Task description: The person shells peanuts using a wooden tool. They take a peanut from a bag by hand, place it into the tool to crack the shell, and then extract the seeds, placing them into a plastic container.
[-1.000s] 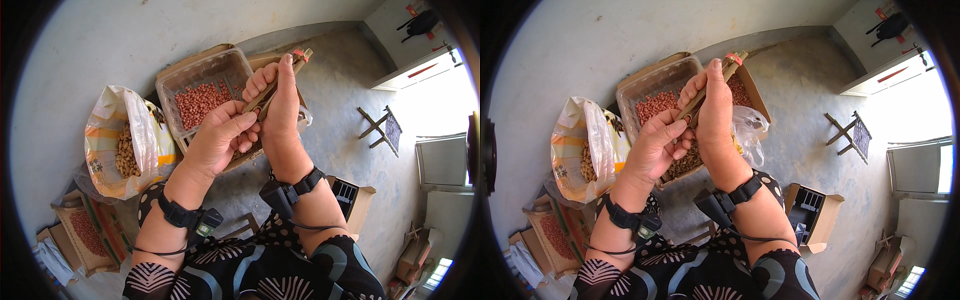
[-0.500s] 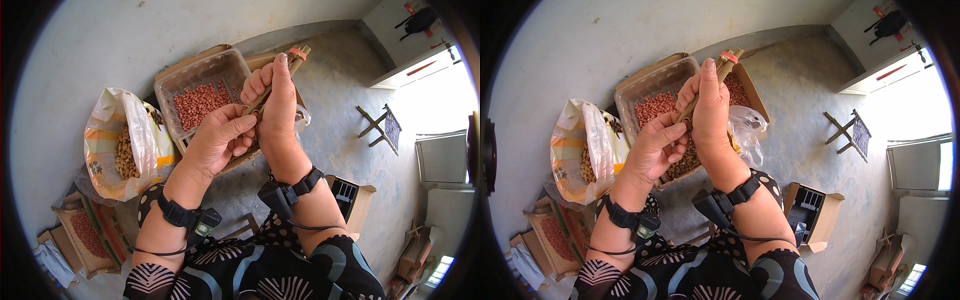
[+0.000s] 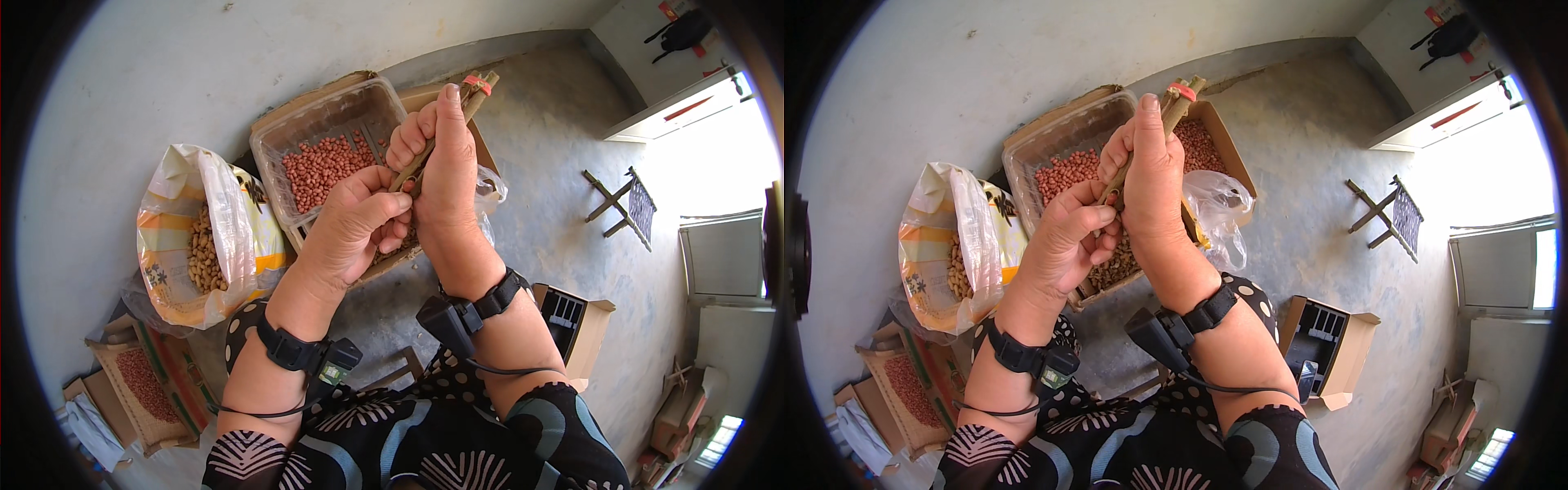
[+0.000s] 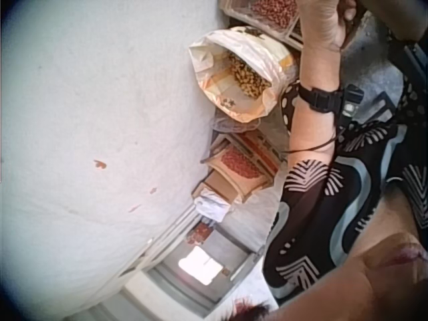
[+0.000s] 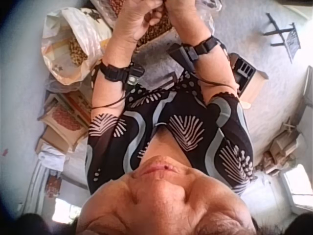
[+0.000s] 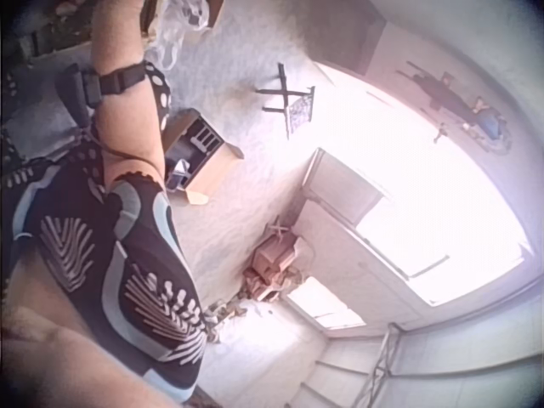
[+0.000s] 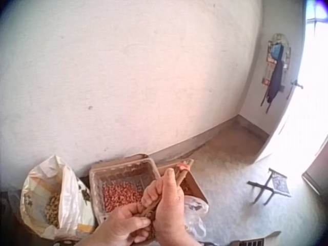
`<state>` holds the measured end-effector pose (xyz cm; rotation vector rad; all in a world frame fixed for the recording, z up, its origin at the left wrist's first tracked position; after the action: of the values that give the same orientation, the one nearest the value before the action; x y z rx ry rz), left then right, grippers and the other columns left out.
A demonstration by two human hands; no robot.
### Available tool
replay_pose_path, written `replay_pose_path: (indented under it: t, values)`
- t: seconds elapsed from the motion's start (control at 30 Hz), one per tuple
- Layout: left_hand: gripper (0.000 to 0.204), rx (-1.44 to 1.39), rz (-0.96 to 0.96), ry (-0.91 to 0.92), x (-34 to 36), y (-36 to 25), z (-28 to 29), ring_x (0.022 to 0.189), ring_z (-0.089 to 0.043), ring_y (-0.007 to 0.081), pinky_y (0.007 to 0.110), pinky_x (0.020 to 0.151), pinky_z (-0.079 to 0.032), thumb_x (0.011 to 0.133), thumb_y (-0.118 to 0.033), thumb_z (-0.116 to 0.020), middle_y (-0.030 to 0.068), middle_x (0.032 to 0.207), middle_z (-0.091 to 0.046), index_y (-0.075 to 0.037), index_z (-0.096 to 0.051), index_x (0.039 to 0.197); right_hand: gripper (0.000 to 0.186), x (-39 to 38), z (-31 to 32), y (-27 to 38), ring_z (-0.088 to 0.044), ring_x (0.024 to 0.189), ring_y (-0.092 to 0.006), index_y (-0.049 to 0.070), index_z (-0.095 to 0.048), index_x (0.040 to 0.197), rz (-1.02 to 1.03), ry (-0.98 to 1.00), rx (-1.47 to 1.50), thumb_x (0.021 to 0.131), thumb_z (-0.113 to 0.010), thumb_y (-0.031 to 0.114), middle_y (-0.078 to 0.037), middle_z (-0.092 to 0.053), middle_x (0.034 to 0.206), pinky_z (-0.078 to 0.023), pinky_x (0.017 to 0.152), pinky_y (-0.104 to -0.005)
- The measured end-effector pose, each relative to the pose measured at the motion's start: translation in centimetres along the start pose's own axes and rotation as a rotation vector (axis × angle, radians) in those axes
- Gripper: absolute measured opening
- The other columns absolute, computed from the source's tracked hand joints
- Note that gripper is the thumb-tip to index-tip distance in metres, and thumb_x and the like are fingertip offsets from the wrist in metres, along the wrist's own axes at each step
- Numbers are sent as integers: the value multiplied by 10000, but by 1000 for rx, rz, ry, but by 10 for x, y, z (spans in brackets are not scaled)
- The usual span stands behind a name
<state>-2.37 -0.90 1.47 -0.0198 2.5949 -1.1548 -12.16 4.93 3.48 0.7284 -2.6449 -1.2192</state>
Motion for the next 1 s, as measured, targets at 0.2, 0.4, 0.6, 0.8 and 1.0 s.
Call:
replay_pose_path:
  t: [0.2,0.4,0.6,0.8,1.0]
  values:
    - [135,-19,6,14,2,2,2,604,-541,67,183,501,-417,829,-91,-604,12,768,-581,-49,-553,947,451,2,1,-3,-294,520,-104,158,-327,667,-82,-77,78,961,-506,450,25,-323,597,-284,460,-264]
    - [129,-43,17,3,0,2,0,621,-557,90,204,514,-444,839,-87,-588,39,779,-585,-36,-539,948,439,4,5,-6,-308,524,-106,155,-343,679,-116,-91,76,955,-518,448,21,-331,599,-297,461,-266]
    - [112,-86,18,13,3,2,4,626,-585,109,220,489,-447,843,-101,-577,35,765,-599,-52,-560,942,431,7,6,-5,-361,516,-122,133,-368,691,-150,-111,128,958,-501,444,-3,-371,602,-341,460,-272]
    - [117,-38,45,4,4,1,9,626,-589,122,235,540,-493,853,-94,-614,58,775,-609,-22,-553,922,439,5,5,-4,-369,531,-125,134,-372,700,-98,-42,8,950,-524,461,-4,-379,611,-332,468,-270]
    - [108,-50,43,24,3,2,9,628,-592,122,231,534,-486,845,-63,-606,53,768,-600,-16,-553,927,448,3,3,-5,-361,518,-121,134,-364,683,-83,-10,-41,956,-519,454,-5,-378,598,-317,448,-268]
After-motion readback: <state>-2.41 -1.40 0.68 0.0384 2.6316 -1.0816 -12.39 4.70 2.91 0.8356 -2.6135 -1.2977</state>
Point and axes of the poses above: each hand's wrist, its own x-axis towards the middle knuckle, its own z-axis out of the back of the hand, y = z × x, the point moved 3 cm from there along x, towards the middle knuckle
